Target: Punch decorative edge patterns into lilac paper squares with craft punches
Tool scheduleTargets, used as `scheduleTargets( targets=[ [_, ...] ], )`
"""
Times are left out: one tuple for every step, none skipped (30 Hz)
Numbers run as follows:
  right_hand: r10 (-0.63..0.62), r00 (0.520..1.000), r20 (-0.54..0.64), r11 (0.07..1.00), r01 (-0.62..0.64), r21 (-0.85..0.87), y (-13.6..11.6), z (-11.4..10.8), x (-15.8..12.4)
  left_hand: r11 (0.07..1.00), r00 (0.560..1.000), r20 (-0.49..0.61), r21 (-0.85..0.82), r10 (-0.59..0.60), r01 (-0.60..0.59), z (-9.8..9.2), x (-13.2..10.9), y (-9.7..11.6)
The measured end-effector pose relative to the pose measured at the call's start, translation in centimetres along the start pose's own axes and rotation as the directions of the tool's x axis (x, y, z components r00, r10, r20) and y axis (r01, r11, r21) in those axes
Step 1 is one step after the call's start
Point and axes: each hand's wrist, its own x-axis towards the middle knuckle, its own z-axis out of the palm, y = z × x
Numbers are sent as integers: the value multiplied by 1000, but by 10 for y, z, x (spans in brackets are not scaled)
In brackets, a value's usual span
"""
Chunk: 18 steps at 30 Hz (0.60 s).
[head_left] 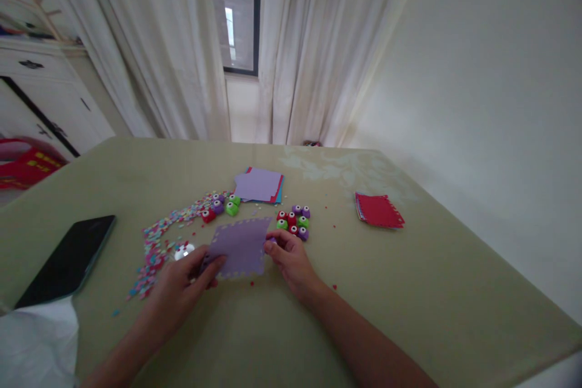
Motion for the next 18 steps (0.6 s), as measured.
scheduleTargets(
  targets=[
    [7, 1000, -2, 1000, -7, 4, 0, 0, 0, 1000, 1000, 11, 8, 3, -3, -1, 0, -2],
    [13, 1000, -7, 1000, -13, 10, 0, 0, 0, 1000, 1000, 22, 15, 6, -6, -1, 1, -4],
    [18, 1000, -13, 1000, -17, 14, 0, 0, 0, 1000, 1000, 27, 25, 10, -10, -2, 1, -6],
    [22, 1000, -17, 1000, -22, 16, 0, 0, 0, 999, 999, 30, 36, 15, -16, -2, 2, -7],
    [26, 1000, -18, 1000, -25, 14, 1, 0, 0, 999, 999, 30, 48, 18, -19, -3, 2, -7],
    [27, 999, -18, 1000, -27, 10, 2, -1, 1, 998, 999, 29, 58, 21, -23, -3, 2, -7],
    [28, 999, -16, 1000, -28, 7, 3, -1, 1, 997, 999, 28, 66, 23, -25, -4, 2, -7],
    [28, 1000, -15, 1000, -28, 6, 3, -1, 1, 997, 999, 26, 74, 26, -28, -4, 2, -7],
    [29, 1000, -13, 1000, -29, 8, 3, -1, 1, 996, 999, 24, 82, 30, -32, -5, 3, -6],
    [28, 1000, -13, 1000, -28, 11, 3, -1, 1, 995, 999, 23, 89, 36, -38, -5, 3, -6],
    [26, 1000, -12, 1000, -26, 12, 3, -1, 1, 994, 999, 19, 97, 45, -46, -6, 3, -5],
    [24, 1000, -10, 1000, -24, 10, 3, -1, 1, 993, 999, 13, 108, 53, -54, -6, 4, -5],
    [24, 1000, -6, 1000, -24, 5, 3, -1, 1, 991, 998, 7, 121, 59, -60, -7, 4, -5],
    [25, 1000, -2, 1000, -25, 0, 3, -1, 1, 989, 998, 4, 132, 65, -65, -7, 4, -5],
    [26, 1000, 2, 1000, -26, -5, 3, -1, 1, 988, 998, 0, 141, 68, -68, -6, 4, -6],
    [28, 1000, 5, 1000, -28, -7, 3, -1, 1, 987, 998, -3, 144, 70, -69, -6, 4, -6],
    [31, 999, 8, 1000, -31, -7, 4, -1, 1, 988, 997, -5, 139, 71, -69, -5, 3, -6],
    [31, 999, 11, 1000, -31, -5, 4, -1, 2, 990, 998, -6, 126, 69, -67, -4, 2, -6]
  ],
)
